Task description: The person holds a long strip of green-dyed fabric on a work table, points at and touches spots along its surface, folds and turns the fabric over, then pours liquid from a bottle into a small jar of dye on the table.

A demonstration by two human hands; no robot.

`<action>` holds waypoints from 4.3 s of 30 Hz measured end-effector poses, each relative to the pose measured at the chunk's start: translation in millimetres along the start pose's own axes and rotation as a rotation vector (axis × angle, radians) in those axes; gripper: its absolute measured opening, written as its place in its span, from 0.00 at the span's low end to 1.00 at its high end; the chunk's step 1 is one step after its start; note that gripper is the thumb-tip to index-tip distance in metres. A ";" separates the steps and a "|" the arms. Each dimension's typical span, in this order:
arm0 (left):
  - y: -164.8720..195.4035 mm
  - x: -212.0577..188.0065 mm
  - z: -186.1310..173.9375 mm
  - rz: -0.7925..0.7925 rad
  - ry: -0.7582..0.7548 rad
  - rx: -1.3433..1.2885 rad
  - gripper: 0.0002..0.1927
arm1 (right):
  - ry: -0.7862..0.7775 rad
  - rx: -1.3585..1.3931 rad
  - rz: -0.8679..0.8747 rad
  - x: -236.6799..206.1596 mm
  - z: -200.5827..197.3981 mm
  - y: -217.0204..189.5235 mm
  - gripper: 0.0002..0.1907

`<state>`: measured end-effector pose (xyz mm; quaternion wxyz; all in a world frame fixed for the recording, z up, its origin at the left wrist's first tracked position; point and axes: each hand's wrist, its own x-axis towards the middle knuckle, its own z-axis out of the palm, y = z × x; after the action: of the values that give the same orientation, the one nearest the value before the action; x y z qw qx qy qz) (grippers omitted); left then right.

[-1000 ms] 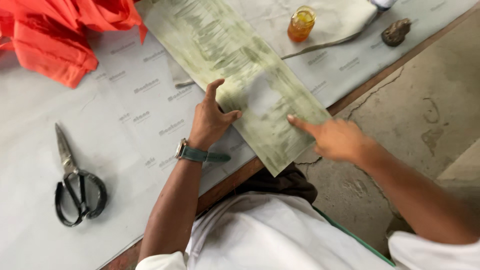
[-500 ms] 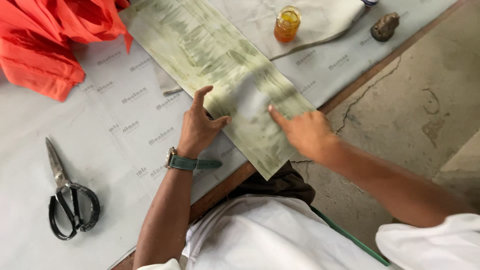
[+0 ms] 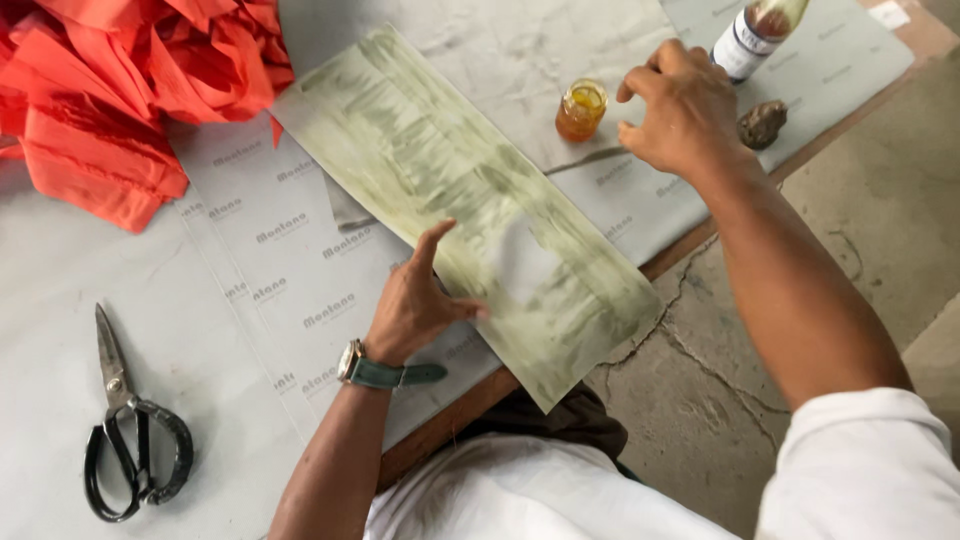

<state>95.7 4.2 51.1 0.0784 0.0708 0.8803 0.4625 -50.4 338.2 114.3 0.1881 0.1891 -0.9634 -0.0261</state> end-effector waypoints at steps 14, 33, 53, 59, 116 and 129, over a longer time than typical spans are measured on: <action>-21.9 9.0 3.3 -0.095 0.161 -0.179 0.49 | -0.117 0.225 0.011 33.9 34.7 4.5 0.14; -24.1 1.6 9.0 -0.024 0.208 -0.171 0.43 | -1.134 0.839 0.334 -148.4 -50.5 -142.2 0.63; -20.9 1.4 2.6 -0.001 0.171 -0.016 0.47 | -0.626 0.344 0.184 -83.0 -71.9 -117.0 0.34; -18.5 4.6 -2.8 -0.080 0.099 -0.179 0.55 | -0.281 0.168 0.168 16.2 7.1 5.1 0.34; -25.8 -3.1 -4.2 -0.071 0.067 -0.107 0.39 | -1.346 0.357 0.257 -120.3 -90.0 -180.2 0.61; -28.6 -1.7 -3.2 -0.056 0.085 -0.083 0.41 | -1.108 -0.071 -0.051 -165.3 -59.0 -153.7 0.52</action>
<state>95.2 -14.9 29.4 0.0566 0.0232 0.8646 0.4987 167.8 258.7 92.1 -0.3413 0.1639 -0.9119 -0.1586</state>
